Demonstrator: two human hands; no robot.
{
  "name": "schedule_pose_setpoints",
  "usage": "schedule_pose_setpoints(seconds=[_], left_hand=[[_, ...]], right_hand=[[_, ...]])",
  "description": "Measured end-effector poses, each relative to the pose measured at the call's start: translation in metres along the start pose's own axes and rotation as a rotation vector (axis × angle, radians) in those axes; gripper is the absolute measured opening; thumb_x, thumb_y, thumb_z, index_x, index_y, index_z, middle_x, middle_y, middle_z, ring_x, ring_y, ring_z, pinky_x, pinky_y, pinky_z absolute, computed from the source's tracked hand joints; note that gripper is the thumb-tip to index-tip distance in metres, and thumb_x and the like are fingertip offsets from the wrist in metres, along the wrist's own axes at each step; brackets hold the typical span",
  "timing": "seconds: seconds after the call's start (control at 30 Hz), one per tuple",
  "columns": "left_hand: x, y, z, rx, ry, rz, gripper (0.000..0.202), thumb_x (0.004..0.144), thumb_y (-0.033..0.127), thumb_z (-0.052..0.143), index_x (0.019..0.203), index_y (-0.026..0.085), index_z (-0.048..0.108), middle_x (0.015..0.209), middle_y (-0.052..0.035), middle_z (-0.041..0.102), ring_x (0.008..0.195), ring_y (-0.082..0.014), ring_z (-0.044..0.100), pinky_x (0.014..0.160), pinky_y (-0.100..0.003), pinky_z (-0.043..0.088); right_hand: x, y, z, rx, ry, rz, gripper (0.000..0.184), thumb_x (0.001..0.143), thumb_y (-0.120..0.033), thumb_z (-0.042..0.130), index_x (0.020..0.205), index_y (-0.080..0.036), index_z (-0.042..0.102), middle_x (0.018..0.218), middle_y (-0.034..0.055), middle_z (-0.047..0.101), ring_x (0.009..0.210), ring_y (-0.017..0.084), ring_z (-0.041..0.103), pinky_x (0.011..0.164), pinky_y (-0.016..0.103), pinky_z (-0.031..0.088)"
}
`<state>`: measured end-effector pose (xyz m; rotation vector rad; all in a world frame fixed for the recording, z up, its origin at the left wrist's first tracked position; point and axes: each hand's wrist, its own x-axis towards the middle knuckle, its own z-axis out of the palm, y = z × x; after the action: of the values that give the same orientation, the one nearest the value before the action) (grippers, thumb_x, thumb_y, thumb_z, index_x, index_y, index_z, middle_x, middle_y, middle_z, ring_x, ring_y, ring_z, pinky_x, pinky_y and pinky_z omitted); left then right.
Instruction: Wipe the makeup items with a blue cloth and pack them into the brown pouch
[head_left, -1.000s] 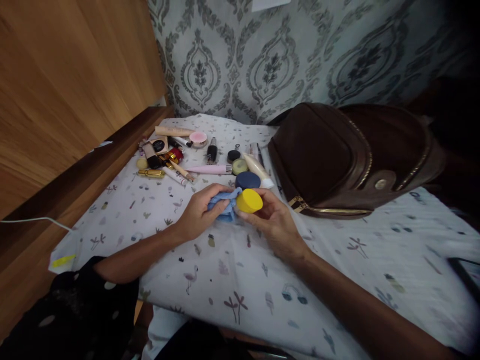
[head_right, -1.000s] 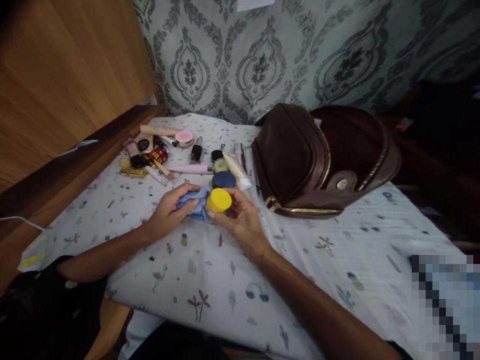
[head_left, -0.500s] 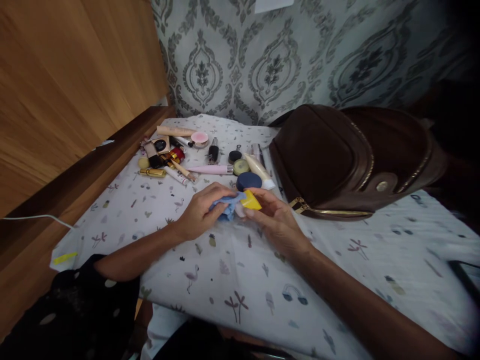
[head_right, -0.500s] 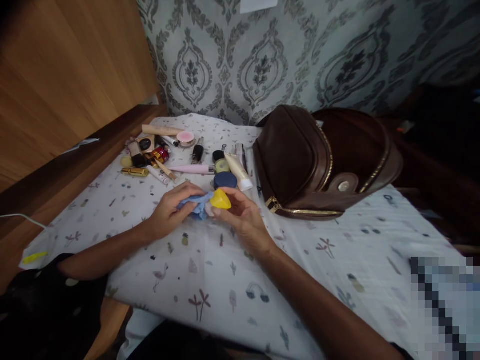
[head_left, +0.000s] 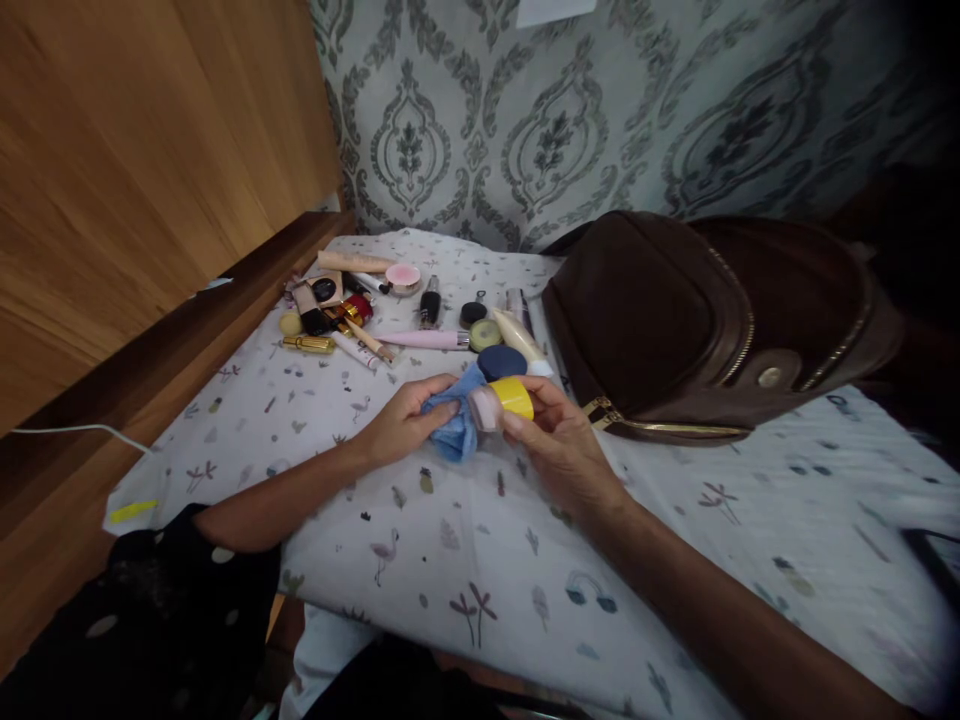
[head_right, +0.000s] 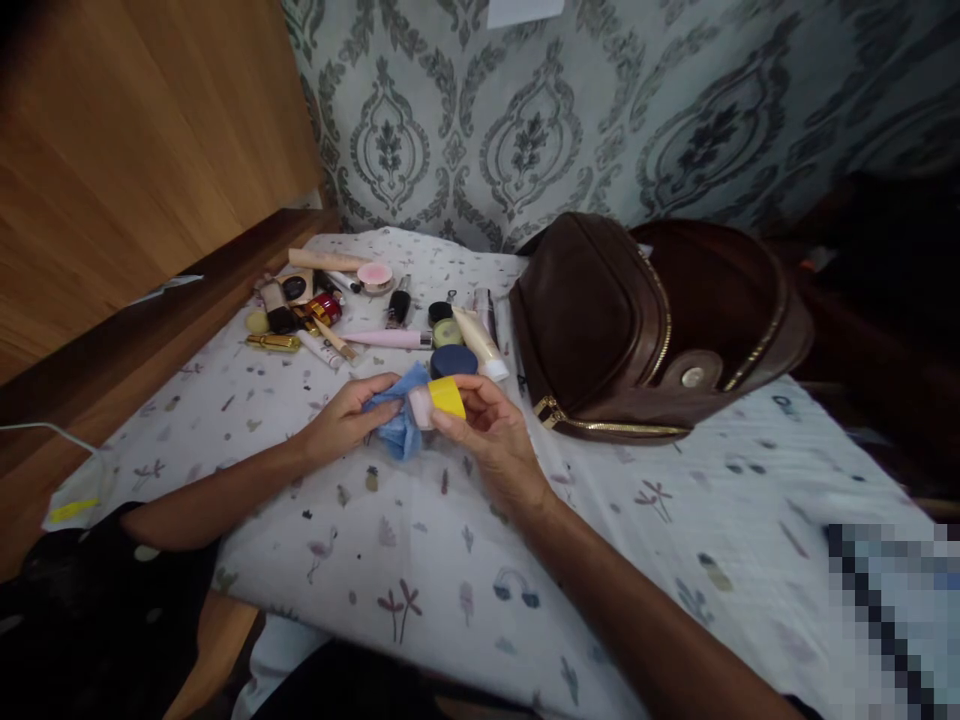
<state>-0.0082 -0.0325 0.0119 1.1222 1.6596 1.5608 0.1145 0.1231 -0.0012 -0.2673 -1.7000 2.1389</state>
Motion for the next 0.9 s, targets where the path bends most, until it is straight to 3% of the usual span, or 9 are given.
schedule_pose_setpoints(seconds=[0.1,0.2,0.3,0.5,0.63,0.8,0.9], left_hand=[[-0.001,0.000,0.001,0.112,0.059,0.064,0.034,0.093,0.038,0.053,0.111,0.013,0.066,0.095,-0.0053,0.065,0.085,-0.0176,0.061,0.079,-0.028,0.050],[-0.004,0.003,0.002,0.305,0.113,0.240,0.027,0.096,0.032,0.050,0.106,0.013,0.066,0.098,-0.0068,0.063,0.092,-0.0183,0.060,0.086,-0.030,0.049],[-0.006,0.005,0.003,0.488,0.126,0.423,0.025,0.098,0.024,0.045,0.110,0.015,0.065,0.104,-0.0089,0.062,0.100,-0.0186,0.059,0.092,-0.033,0.049],[-0.011,0.004,0.007,0.862,0.165,0.741,0.028,0.097,0.014,0.043,0.117,0.017,0.062,0.116,-0.0122,0.057,0.106,-0.0200,0.055,0.092,-0.038,0.051],[-0.010,0.002,0.008,0.978,0.164,0.908,0.025,0.097,0.014,0.045,0.114,0.019,0.063,0.119,-0.0120,0.056,0.110,-0.0220,0.055,0.094,-0.041,0.051],[-0.009,0.000,0.004,0.970,0.144,0.934,0.024,0.097,0.014,0.046,0.110,0.021,0.065,0.117,-0.0114,0.057,0.113,-0.0232,0.055,0.093,-0.042,0.052],[-0.010,0.001,0.003,0.905,0.137,0.885,0.026,0.096,0.010,0.043,0.108,0.020,0.064,0.116,-0.0115,0.057,0.109,-0.0206,0.057,0.091,-0.038,0.053]], right_hand=[[0.001,0.001,0.000,-0.018,0.002,-0.003,0.041,0.063,-0.040,0.087,0.093,-0.025,0.063,0.080,-0.0025,0.064,0.068,0.012,0.058,0.059,0.024,0.049],[0.001,0.002,-0.001,-0.055,0.014,-0.007,0.045,0.067,-0.038,0.085,0.106,-0.027,0.064,0.078,-0.0041,0.062,0.063,0.010,0.054,0.056,0.024,0.047],[0.001,0.005,-0.003,-0.082,0.023,0.002,0.049,0.069,-0.037,0.084,0.113,-0.027,0.065,0.078,-0.0044,0.063,0.061,0.009,0.054,0.060,0.025,0.049],[0.000,0.004,-0.002,0.158,0.021,0.129,0.044,0.067,-0.043,0.085,0.102,-0.027,0.065,0.089,-0.0017,0.070,0.080,0.014,0.065,0.074,0.030,0.057],[-0.002,-0.004,0.003,0.238,0.022,0.170,0.037,0.071,-0.044,0.082,0.099,-0.025,0.065,0.092,-0.0003,0.072,0.080,0.014,0.066,0.076,0.028,0.057],[-0.003,-0.012,0.007,0.290,-0.054,0.243,0.044,0.078,-0.061,0.069,0.100,-0.024,0.065,0.090,0.0021,0.072,0.073,0.016,0.065,0.061,0.026,0.054],[-0.003,-0.013,0.007,0.294,-0.110,0.282,0.043,0.077,-0.061,0.070,0.097,-0.023,0.066,0.079,0.0000,0.069,0.059,0.012,0.058,0.052,0.023,0.049]])
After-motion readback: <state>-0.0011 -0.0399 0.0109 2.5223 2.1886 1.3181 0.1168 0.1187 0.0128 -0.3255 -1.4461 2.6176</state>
